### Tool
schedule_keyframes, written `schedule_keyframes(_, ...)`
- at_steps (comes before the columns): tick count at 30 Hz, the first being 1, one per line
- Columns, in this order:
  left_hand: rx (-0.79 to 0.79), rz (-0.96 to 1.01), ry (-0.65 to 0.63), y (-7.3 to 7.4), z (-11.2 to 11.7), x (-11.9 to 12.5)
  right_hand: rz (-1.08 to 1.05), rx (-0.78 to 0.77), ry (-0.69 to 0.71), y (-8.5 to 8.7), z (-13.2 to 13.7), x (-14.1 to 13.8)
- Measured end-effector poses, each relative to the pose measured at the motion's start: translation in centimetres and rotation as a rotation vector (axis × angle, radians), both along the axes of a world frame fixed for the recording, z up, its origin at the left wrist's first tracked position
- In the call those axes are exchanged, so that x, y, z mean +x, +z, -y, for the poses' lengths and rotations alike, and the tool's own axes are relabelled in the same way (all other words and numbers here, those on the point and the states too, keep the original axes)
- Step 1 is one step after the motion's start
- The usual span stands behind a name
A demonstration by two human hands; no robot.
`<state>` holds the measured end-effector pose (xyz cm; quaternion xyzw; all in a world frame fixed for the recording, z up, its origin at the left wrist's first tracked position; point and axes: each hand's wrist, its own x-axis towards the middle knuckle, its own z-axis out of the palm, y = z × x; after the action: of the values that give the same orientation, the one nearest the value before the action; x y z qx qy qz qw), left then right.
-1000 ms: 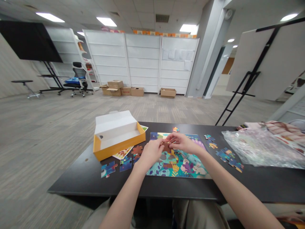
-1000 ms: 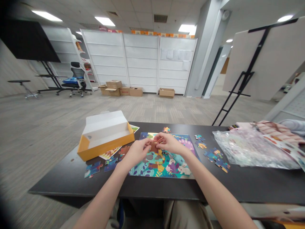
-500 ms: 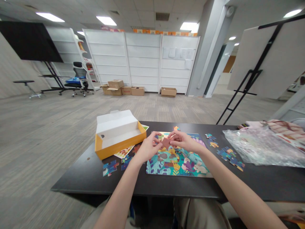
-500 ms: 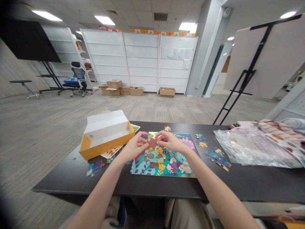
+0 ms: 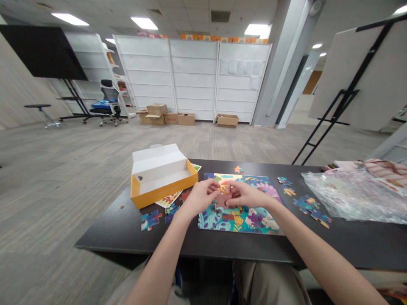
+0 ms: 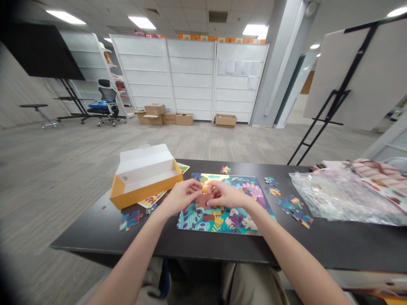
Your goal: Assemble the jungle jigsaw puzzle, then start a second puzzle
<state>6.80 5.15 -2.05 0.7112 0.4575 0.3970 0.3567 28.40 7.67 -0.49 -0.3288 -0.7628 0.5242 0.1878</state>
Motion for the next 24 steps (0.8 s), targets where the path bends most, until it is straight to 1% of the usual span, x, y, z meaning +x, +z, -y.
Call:
schedule_keyframes(3,0.007,-0.059,0.001,-0.2,0.0,0.1,0.054,0.033,0.022,-0.6,-0.2,0.0)
schedule_keyframes(6,0.012,-0.147,0.005,-0.1,0.2,-0.1,0.118,0.116,0.038,-0.6,-0.1,-0.1)
schedule_keyframes(10,0.008,-0.270,0.018,0.8,0.7,-0.8,0.183,0.204,0.008,-0.2,0.3,-0.3)
schedule_keyframes(13,-0.035,-0.355,0.006,1.4,1.3,-1.6,0.215,0.232,-0.007,-0.2,0.5,-0.4)
schedule_keyframes(15,-0.064,-0.403,-0.019,1.6,1.7,-2.0,0.231,0.243,-0.016,-0.3,0.5,-0.4)
schedule_keyframes(19,-0.087,-0.444,-0.059,1.5,2.1,-2.4,0.247,0.272,-0.021,-0.6,0.6,-0.5)
schedule_keyframes(24,-0.044,-0.494,-0.042,1.3,2.4,-2.0,0.270,0.333,-0.018,-0.5,0.8,-0.8)
